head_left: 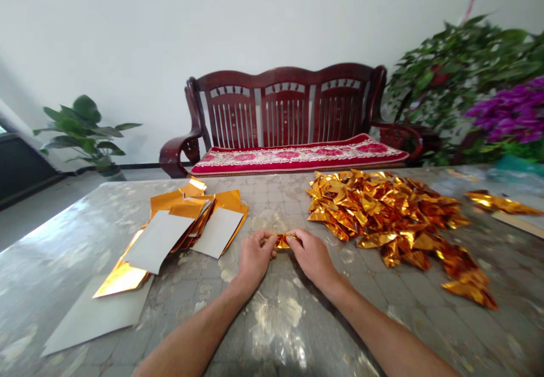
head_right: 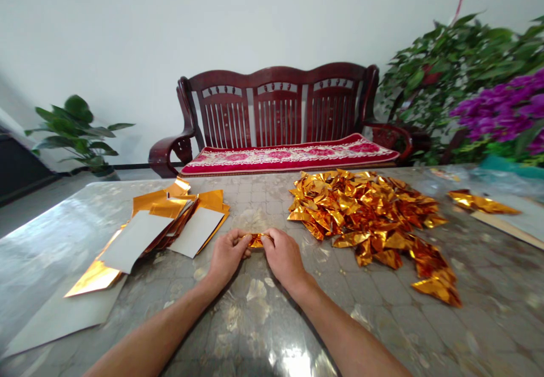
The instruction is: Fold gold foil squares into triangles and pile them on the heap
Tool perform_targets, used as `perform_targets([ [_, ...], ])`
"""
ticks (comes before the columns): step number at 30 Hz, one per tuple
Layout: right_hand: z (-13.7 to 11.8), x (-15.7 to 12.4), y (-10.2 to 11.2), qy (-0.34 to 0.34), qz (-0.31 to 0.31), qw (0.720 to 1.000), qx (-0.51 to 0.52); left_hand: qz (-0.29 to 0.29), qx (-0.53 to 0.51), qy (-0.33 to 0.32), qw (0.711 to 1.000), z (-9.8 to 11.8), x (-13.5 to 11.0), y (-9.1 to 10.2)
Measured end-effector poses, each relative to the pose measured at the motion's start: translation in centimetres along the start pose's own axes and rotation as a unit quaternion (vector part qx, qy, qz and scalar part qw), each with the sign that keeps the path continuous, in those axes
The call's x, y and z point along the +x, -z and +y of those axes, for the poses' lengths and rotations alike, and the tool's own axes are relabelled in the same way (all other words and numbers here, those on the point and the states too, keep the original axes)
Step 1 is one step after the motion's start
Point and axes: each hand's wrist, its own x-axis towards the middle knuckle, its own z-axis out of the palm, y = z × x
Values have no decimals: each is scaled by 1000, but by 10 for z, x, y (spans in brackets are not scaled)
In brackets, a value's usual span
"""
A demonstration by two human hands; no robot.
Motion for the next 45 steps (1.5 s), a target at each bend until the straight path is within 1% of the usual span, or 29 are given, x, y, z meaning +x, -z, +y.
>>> perform_targets([
  [6,0,1,-1,3,11,1000,28,-9,-67,18,998,4,-1,-2],
  [9,1,1,-3,-2,21,998,56,-2,-103,38,994,7,-1,-2],
  [12,2,0,-6,-15,38,995,86,9,-117,50,992,8,-2,-2],
  [14,2,-1,-8,-21,45,995,92,13,-115,47,992,8,-2,-3],
  [19,1,-1,-8,-16,61,994,91,19,-100,8,995,9,-4,-3],
  [24,-2,-1,-7,-6,63,993,102,17,-116,-3,993,10,-7,-4],
  [41,-9,-6,-6,-1,49,998,24,18,-80,-28,996,3,-10,-10],
  [45,-9,-6,-8,-3,49,999,-11,26,-82,-18,996,4,-12,-12],
])
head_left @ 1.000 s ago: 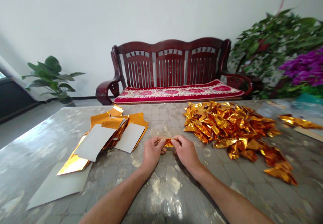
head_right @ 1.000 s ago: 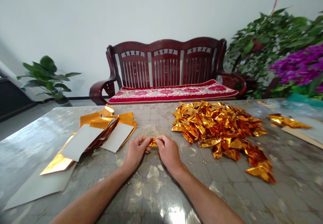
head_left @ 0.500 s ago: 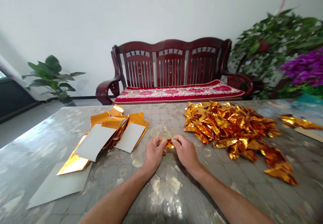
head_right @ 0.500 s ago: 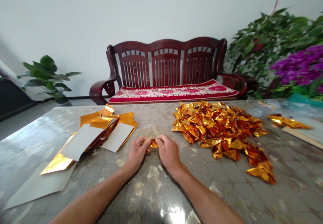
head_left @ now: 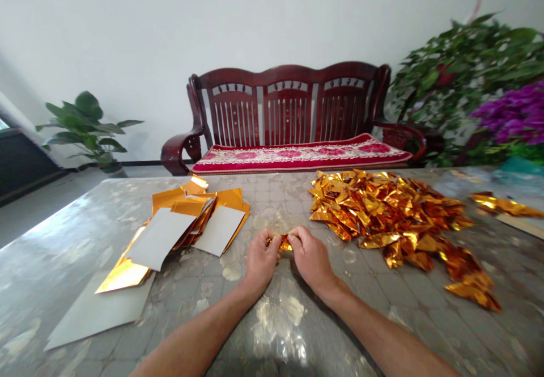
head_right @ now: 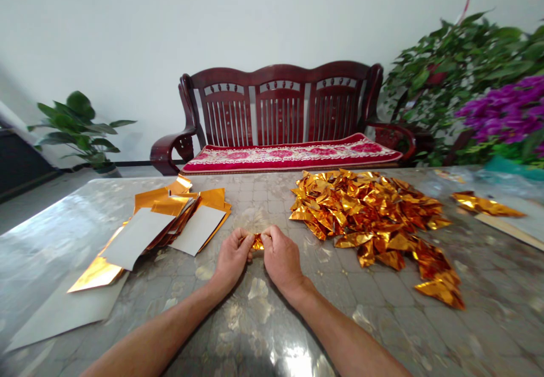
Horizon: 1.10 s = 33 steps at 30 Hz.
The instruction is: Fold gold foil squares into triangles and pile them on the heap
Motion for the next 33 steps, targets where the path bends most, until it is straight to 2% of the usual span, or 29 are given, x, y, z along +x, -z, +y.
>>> perform_targets([
  [6,0,-1,-2,28,8,1000,-9,0,-30,17,999,1,-2,-1],
  [11,-2,-3,0,48,2,999,6,-7,-67,6,998,1,-2,0],
  [20,-3,-7,-6,29,3,999,-15,-15,-54,2,998,0,-5,-1],
  [33,-5,-6,0,19,-21,1000,-2,-41,-46,-3,998,-3,-10,-4],
])
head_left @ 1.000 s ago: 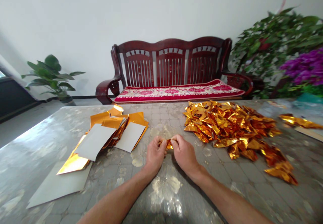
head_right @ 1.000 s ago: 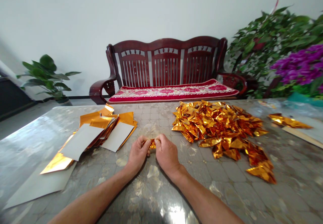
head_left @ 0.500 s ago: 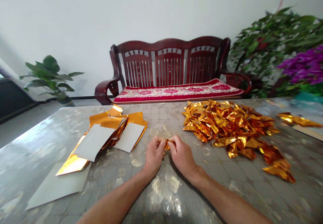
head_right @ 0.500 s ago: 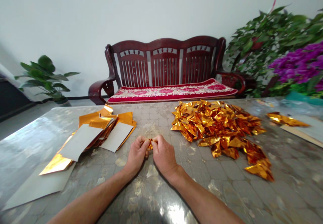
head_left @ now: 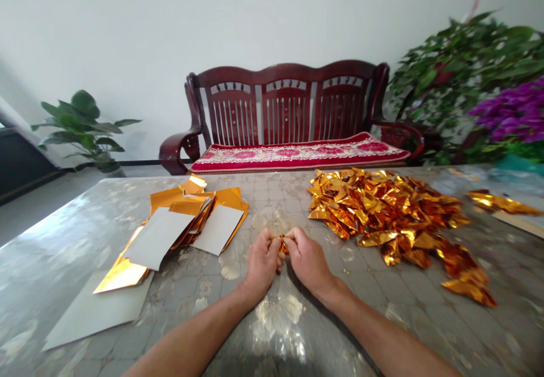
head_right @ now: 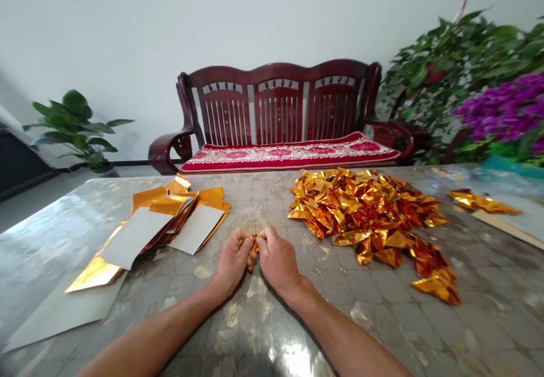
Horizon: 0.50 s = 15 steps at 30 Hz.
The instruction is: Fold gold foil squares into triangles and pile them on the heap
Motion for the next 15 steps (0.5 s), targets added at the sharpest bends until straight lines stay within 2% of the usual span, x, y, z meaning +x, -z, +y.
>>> perform_targets([
  [9,0,-3,2,11,6,998,54,-11,41,5,999,13,-5,1],
  [15,-1,-4,0,18,20,997,78,5,56,-9,998,10,-5,1],
])
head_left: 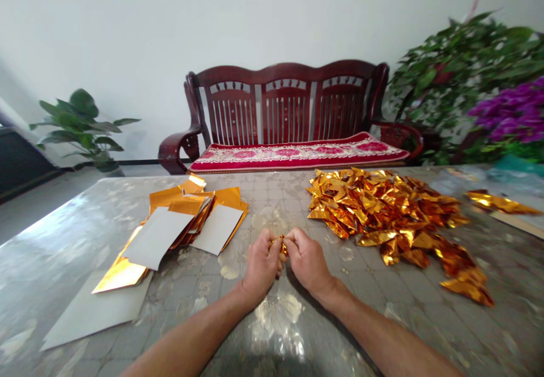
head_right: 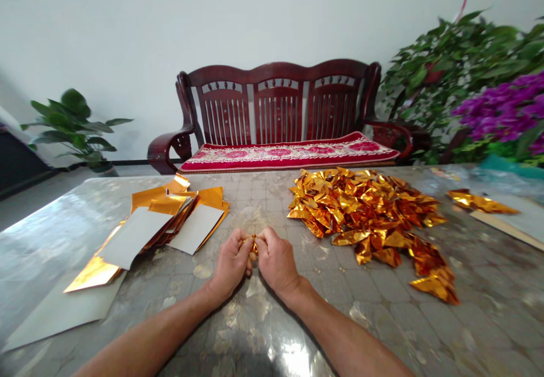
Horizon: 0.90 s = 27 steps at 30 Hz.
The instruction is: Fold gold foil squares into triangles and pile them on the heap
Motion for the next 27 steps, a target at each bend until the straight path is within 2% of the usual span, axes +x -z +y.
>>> perform_targets([
  [6,4,7,-1,-8,-11,1000,26,-6,-25,0,1000,-6,7,-1],
  [11,10,15,11,7,-47,998,36,-19,-77,31,996,-6,11,1],
  [14,12,15,17,22,-55,998,22,-8,-37,31,999,-5,12,4],
  [20,14,13,14,20,-43,997,-57,35,105,-28,993,-7,15,12],
  [24,17,14,9,32,-23,995,-96,19,99,-34,994,-6,16,12],
  [27,18,15,8,36,-13,991,-125,5,68,-15,998,-5,15,11],
])
